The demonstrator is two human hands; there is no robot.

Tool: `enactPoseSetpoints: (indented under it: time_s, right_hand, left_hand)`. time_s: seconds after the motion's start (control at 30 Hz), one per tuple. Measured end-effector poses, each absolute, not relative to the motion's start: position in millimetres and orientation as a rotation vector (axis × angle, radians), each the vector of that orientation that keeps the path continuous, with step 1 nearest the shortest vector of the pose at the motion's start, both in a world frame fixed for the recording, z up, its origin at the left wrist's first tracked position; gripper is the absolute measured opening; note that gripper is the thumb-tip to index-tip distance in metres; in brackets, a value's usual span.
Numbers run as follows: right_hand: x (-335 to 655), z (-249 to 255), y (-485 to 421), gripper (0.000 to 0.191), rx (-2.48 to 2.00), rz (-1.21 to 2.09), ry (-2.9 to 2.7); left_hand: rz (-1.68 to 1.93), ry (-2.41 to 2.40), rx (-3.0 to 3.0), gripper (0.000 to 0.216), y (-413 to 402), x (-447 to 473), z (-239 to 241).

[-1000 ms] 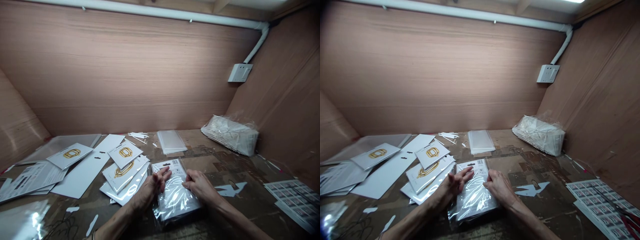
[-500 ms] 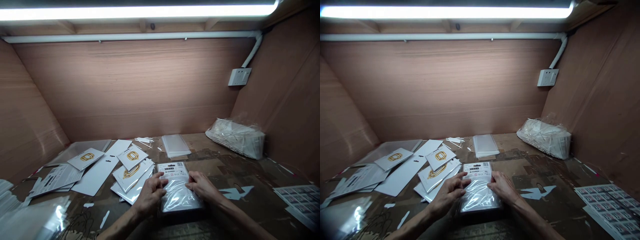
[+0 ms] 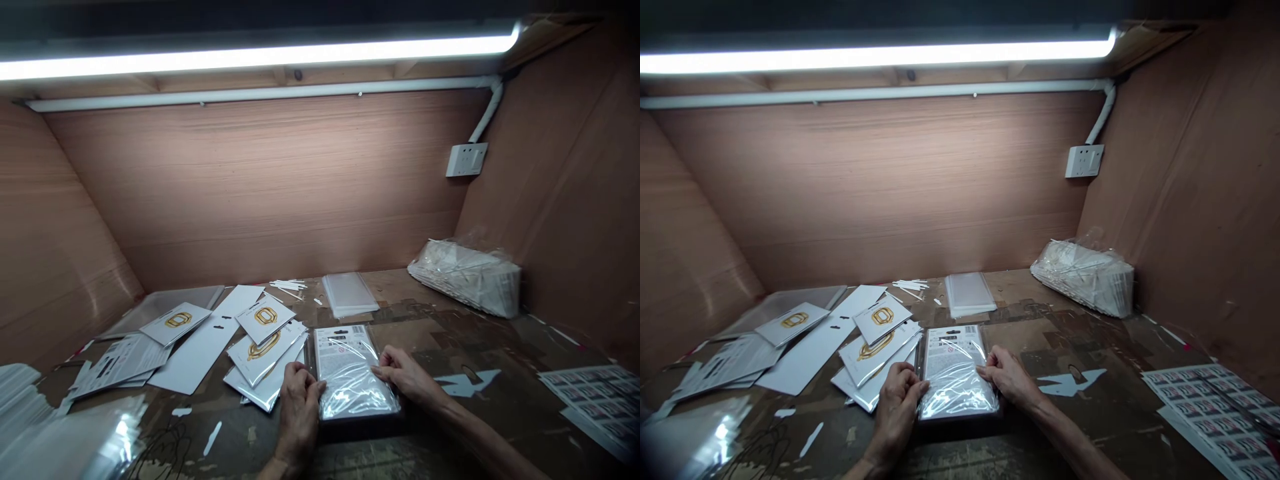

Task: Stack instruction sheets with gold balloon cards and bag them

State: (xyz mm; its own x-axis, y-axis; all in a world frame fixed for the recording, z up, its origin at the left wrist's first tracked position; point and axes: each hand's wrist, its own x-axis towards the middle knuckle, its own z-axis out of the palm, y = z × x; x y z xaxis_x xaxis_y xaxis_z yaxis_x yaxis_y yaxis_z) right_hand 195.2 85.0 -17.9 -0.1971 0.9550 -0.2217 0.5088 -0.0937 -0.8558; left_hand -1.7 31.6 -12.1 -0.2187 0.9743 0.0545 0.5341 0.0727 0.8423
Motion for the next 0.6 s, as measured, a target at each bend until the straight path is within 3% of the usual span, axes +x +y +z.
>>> enactPoseSetpoints:
  time_s: [0.2,0.43,0.6]
  right_hand:
    - [194,-21,83,0.027,-1.569,1.321,-1.588]
    - [204,-14,79,0.019,-1.479,1.600,-1.383]
    - [210,-7,66,0.019,-1.432,1.633,-1.199]
  left_hand:
    - [0.897,1.901,1.228,0.016,44,-5,-12]
    - [1.046,1.719,0.976,0.014,46,-5,-21]
    - [1.195,1.400,0.692,0.032,36,-1,-25]
